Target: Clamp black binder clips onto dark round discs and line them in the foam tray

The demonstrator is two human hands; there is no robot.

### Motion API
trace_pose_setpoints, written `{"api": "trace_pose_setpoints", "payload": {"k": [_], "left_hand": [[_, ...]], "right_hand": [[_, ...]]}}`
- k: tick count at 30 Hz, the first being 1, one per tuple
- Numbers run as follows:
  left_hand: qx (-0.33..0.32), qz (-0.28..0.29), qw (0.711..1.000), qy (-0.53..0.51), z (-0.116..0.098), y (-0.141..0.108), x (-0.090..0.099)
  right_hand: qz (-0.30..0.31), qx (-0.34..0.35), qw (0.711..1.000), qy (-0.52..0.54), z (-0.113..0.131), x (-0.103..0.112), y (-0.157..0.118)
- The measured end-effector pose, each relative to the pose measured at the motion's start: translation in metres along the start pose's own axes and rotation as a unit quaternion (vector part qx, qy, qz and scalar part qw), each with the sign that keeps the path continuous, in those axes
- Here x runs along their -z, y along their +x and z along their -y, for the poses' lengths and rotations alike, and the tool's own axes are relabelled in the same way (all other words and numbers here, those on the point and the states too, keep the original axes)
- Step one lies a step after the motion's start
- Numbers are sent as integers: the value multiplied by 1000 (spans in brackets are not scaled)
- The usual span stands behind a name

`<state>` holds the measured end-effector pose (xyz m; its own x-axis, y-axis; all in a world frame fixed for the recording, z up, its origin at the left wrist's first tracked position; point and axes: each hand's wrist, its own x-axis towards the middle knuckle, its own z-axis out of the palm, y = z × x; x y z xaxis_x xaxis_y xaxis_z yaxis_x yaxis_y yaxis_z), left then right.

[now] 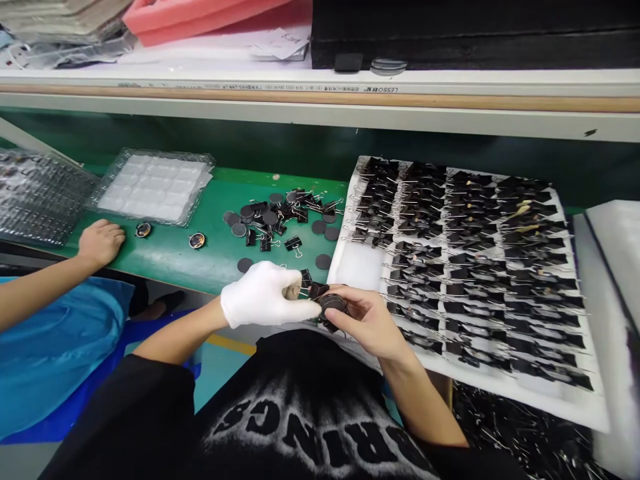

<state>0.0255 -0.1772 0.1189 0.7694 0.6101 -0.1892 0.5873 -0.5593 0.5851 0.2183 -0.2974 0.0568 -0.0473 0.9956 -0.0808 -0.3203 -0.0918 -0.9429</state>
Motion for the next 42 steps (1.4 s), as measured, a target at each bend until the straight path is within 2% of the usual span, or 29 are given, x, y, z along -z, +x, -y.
{"api": "trace_pose_setpoints", "payload": {"k": [3, 8, 12, 17, 24, 27, 29, 30, 33, 34, 35, 36, 38, 40, 42], "left_hand": [[2, 15, 1000, -9, -3, 1, -3], [-25, 35, 999, -14, 8, 0, -2], [-61, 69, 996, -6, 10, -3, 8], [-74, 150, 986, 7, -4, -3, 17], [-100, 183, 978, 23, -6, 1, 15], [-72, 187, 980, -6, -6, 4, 16], [-16, 200, 976, -87, -7, 7, 12], [24, 223, 963, -150, -7, 9, 10], [110, 300, 893, -315, -9, 16, -1], [116, 298, 886, -337, -9, 18, -4], [110, 282, 891, -339, -9, 19, -5], [101, 256, 903, -329, -9, 20, -6], [88, 216, 927, -294, -10, 22, -5], [81, 211, 939, -259, -12, 23, -2], [75, 210, 947, -229, -15, 24, 0]], "right_hand": [[8, 10, 1000, -23, 4, 0, -2], [-50, 1, 991, -128, 11, 10, -8], [-30, -31, 978, -202, 18, 21, -10], [-12, -4, 974, -224, 20, 26, -10], [28, 27, 962, -272, 25, 26, -13], [26, 63, 951, -301, 27, 28, -14], [19, 113, 937, -331, 27, 30, -15], [15, 142, 923, -356, 26, 30, -15], [0, 201, 871, -448, 23, 30, -20], [-19, 207, 858, -469, 22, 30, -22], [-46, 210, 853, -476, 21, 29, -25], [-77, 208, 857, -465, 21, 28, -27], [-141, 176, 895, -385, 21, 27, -31], [-166, 100, 947, -258, 20, 26, -32], [-171, 17, 975, -142, 18, 26, -30]]}}
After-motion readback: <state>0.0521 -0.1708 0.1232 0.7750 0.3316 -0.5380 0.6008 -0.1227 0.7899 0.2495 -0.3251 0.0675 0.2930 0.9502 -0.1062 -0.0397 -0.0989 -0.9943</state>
